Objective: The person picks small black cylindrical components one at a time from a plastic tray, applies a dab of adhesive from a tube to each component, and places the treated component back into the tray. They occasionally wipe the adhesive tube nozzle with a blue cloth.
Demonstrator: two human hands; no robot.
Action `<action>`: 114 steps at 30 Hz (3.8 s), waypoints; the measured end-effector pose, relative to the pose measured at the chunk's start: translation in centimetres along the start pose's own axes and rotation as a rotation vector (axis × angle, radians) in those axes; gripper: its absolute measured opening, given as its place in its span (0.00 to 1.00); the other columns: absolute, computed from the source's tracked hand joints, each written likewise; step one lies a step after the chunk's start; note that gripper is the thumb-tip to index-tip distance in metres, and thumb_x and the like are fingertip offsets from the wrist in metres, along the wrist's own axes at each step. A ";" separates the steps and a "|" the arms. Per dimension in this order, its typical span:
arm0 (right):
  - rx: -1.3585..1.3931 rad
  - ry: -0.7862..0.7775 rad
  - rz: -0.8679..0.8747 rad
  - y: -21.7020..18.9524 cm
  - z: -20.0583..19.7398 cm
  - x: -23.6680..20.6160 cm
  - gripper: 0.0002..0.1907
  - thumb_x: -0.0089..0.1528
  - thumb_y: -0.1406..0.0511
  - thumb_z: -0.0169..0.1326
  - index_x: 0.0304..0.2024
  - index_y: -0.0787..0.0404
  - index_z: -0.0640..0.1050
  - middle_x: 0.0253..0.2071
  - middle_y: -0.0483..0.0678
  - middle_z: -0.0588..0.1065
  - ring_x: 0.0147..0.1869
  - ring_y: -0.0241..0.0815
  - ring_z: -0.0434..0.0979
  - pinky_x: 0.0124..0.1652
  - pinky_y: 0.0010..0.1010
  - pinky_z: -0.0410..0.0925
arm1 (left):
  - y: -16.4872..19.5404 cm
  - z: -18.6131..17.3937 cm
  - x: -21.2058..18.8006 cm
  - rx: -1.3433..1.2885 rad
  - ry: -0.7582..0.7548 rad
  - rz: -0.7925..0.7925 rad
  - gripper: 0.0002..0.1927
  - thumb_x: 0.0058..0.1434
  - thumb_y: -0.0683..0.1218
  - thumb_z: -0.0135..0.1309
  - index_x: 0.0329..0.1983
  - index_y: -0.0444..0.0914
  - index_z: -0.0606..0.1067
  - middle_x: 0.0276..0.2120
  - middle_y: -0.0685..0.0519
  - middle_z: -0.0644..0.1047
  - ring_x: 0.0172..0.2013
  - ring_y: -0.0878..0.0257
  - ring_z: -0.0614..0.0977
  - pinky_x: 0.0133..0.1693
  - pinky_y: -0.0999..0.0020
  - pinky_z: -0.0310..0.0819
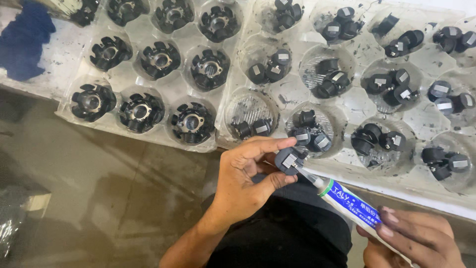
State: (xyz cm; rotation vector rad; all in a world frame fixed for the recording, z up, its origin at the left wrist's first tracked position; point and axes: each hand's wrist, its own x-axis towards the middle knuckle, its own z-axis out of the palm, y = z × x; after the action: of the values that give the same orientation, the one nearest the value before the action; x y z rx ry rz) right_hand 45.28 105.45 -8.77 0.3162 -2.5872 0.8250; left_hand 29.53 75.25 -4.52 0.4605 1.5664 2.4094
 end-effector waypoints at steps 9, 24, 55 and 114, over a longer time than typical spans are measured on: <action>-0.069 -0.168 -0.117 0.2 -2.1 2.1 0.22 0.47 0.65 0.70 0.44 0.52 0.79 0.51 0.44 0.76 0.60 0.39 0.77 0.55 0.27 0.75 | -0.5 -0.4 0.1 -0.045 -0.032 -0.046 0.26 0.60 0.25 0.60 0.62 0.31 0.75 0.51 0.50 0.75 0.48 0.65 0.81 0.51 0.69 0.85; -0.113 -0.292 -0.180 2.9 -2.1 0.4 0.21 0.50 0.61 0.66 0.47 0.51 0.81 0.54 0.43 0.76 0.64 0.37 0.74 0.58 0.26 0.70 | -1.5 -0.5 0.2 -0.080 0.010 -0.072 0.25 0.59 0.26 0.60 0.60 0.30 0.75 0.51 0.49 0.78 0.47 0.65 0.82 0.49 0.70 0.85; -0.205 0.167 -0.048 0.9 0.8 -0.5 0.22 0.45 0.72 0.73 0.36 0.60 0.74 0.42 0.48 0.78 0.52 0.41 0.82 0.45 0.21 0.75 | -4.3 0.8 -1.5 -0.498 -0.015 -0.232 0.24 0.66 0.40 0.62 0.64 0.31 0.73 0.60 0.48 0.78 0.44 0.65 0.82 0.50 0.66 0.82; 0.319 0.398 0.241 0.7 3.1 -1.0 0.16 0.71 0.72 0.62 0.51 0.58 0.67 0.47 0.54 0.73 0.54 0.43 0.80 0.56 0.30 0.78 | 4.0 -7.8 10.9 1.642 -0.299 0.298 0.22 0.47 0.41 0.67 0.48 0.43 0.81 0.39 0.48 0.77 0.43 0.48 0.81 0.41 0.54 0.76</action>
State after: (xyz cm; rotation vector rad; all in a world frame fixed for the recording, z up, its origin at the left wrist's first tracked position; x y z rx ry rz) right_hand 45.01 104.32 -11.87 -0.0722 -2.1446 1.2484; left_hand 16.37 70.95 -2.30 1.2117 3.0210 0.4954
